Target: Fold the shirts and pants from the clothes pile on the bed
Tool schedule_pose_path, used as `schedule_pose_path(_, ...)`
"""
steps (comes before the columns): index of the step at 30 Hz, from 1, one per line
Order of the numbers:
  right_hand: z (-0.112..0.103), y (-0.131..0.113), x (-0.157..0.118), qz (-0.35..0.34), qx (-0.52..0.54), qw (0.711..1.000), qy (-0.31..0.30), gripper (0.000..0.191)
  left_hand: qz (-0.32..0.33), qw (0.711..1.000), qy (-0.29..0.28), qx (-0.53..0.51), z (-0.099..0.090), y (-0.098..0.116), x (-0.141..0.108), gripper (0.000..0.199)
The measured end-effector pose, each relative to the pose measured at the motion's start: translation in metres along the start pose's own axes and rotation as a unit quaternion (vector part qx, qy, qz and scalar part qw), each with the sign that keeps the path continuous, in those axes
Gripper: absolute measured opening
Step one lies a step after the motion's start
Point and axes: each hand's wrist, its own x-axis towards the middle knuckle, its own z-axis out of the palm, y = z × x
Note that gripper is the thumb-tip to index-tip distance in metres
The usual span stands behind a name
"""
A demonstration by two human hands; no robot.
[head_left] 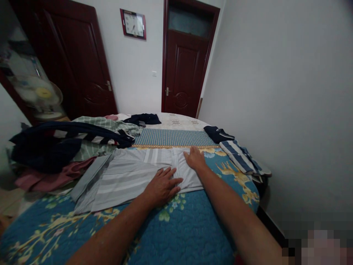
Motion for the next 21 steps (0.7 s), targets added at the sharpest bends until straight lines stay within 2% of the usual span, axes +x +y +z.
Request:
schedule_pose_path(4,-0.005,0.01,-0.038,0.001,-0.015,1.0,-0.023,0.086,0.007,1.0,0.008,0.002,-0.001,0.0,0.001,0.041)
schedule_pose_path(12,-0.025,0.039,-0.117,-0.032,-0.034,0.998,-0.052,0.083,0.029,0.998,0.052,0.006,0.007,-0.009,-0.002,0.035)
schedule_pose_path(16,-0.031,0.041,-0.132,-0.032,-0.024,0.997,-0.061,0.084,0.041,0.995,0.094,-0.007,0.006,-0.005,0.007,0.032)
schedule_pose_path(19,-0.034,0.039,-0.133,-0.03,-0.019,0.997,-0.066,0.084,0.038,0.991,0.13,-0.008,0.004,0.007,0.031,0.038)
schedule_pose_path(21,-0.035,0.038,-0.132,-0.033,-0.017,0.997,-0.066,0.083,0.014,0.992,0.122,0.006,0.008,0.016,0.053,0.045)
